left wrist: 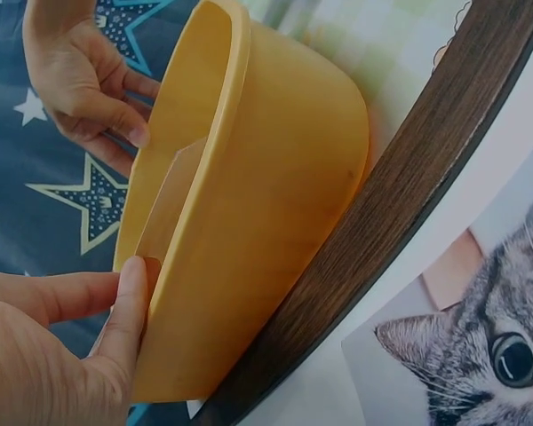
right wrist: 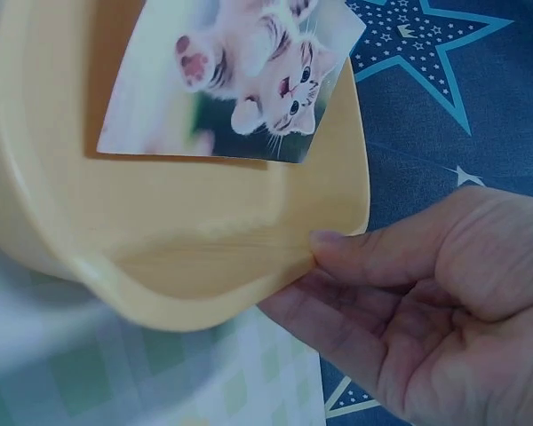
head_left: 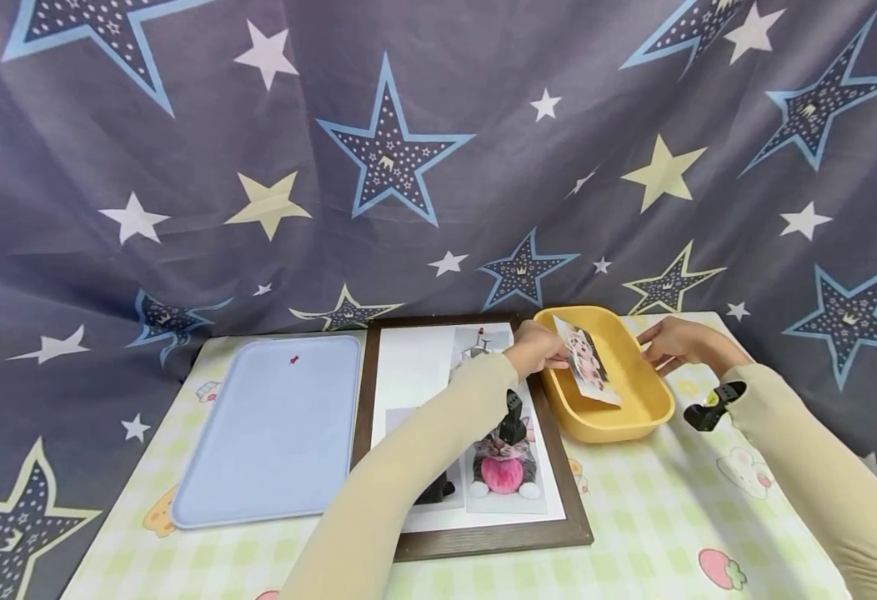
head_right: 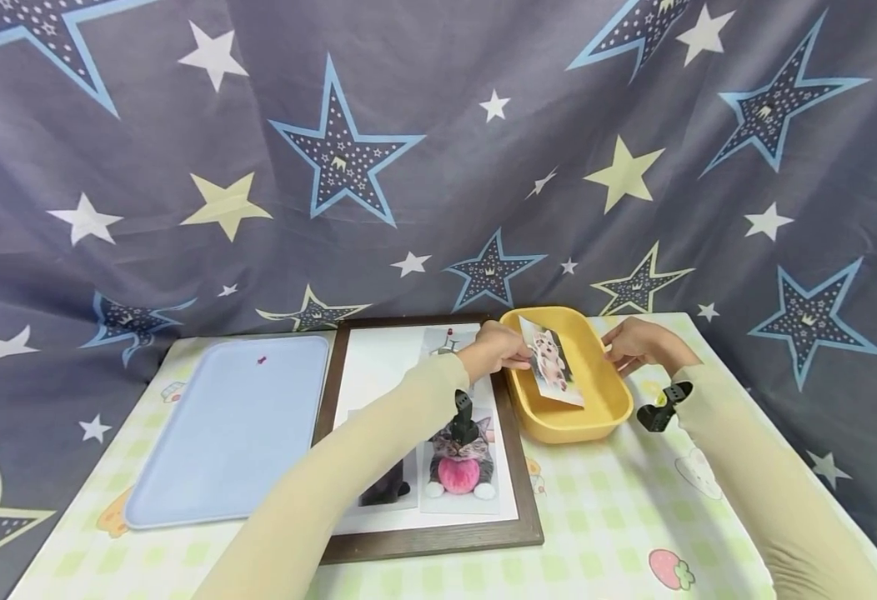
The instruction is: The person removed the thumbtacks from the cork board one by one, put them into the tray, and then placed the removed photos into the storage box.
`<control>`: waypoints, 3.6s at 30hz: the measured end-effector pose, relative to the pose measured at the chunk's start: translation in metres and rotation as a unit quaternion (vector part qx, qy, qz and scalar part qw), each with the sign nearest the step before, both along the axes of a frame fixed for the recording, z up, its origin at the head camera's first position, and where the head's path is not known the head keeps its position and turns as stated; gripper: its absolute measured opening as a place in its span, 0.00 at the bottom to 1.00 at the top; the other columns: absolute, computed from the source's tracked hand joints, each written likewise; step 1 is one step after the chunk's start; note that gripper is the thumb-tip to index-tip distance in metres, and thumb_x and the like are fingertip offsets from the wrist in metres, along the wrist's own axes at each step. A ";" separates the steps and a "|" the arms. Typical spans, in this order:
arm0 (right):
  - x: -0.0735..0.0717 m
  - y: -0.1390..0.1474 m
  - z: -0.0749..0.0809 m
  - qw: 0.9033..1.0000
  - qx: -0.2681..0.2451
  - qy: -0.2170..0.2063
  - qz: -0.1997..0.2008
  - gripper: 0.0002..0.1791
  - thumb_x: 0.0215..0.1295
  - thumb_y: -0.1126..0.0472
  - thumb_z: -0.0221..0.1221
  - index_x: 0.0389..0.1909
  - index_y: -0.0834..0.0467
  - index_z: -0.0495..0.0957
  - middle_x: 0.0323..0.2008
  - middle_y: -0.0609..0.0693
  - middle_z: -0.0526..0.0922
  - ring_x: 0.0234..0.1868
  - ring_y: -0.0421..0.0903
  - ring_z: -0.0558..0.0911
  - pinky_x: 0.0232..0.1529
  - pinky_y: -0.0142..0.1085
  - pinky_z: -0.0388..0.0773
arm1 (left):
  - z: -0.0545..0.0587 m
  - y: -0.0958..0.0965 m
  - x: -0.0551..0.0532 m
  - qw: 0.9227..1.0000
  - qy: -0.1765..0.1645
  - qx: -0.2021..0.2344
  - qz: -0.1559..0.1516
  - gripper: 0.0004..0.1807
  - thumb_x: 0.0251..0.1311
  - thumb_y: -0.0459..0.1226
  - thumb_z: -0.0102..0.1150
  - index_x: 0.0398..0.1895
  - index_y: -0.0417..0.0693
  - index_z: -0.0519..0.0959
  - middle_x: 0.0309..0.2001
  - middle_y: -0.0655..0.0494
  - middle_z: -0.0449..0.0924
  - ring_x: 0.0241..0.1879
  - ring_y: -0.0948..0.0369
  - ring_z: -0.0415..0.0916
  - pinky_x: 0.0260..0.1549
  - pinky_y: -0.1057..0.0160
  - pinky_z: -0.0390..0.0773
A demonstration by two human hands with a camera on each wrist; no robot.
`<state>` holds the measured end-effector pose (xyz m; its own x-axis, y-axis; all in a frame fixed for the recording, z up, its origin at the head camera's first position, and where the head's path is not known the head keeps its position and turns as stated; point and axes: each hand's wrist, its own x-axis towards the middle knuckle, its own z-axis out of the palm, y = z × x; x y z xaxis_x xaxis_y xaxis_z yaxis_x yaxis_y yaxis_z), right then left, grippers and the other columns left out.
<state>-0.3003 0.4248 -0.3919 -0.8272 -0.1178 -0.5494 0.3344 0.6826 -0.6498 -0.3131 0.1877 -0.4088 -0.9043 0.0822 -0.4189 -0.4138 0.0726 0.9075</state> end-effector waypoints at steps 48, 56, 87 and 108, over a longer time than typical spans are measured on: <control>-0.003 -0.003 0.001 1.000 0.002 -0.004 -0.003 0.32 0.71 0.71 0.55 0.71 0.80 0.56 0.37 0.48 0.86 0.35 0.40 0.83 0.43 0.37 0.88 | -0.008 0.017 -0.013 0.996 -0.005 -0.085 0.004 0.18 0.45 0.13 0.64 0.41 0.31 0.80 0.44 0.44 0.81 0.16 0.58 0.75 0.28 0.62 0.89; -0.004 -0.002 0.000 1.000 0.010 -0.004 0.000 0.34 0.71 0.71 0.55 0.72 0.80 0.54 0.42 0.53 0.86 0.38 0.41 0.83 0.45 0.41 0.89 | -0.002 0.018 -0.012 0.994 -0.014 -0.107 -0.016 0.22 0.45 0.13 0.63 0.47 0.30 0.81 0.35 0.46 0.79 0.19 0.55 0.75 0.33 0.57 0.90; -0.004 -0.002 -0.002 1.000 0.019 0.006 -0.004 0.32 0.70 0.72 0.54 0.70 0.81 0.56 0.39 0.51 0.86 0.37 0.41 0.84 0.44 0.41 0.89 | -0.113 0.068 -0.114 0.988 -0.082 -0.040 -0.127 0.21 0.66 0.30 0.52 0.62 0.35 0.75 0.54 0.29 0.75 0.44 0.36 0.82 0.37 0.51 0.90; -0.002 -0.005 0.001 1.000 0.021 0.013 0.004 0.33 0.68 0.72 0.54 0.70 0.82 0.55 0.39 0.51 0.86 0.37 0.41 0.83 0.43 0.41 0.89 | -0.038 0.028 -0.050 0.984 -0.067 -0.044 -0.158 0.26 0.64 0.31 0.58 0.66 0.35 0.72 0.68 0.30 0.67 0.50 0.38 0.80 0.44 0.54 0.89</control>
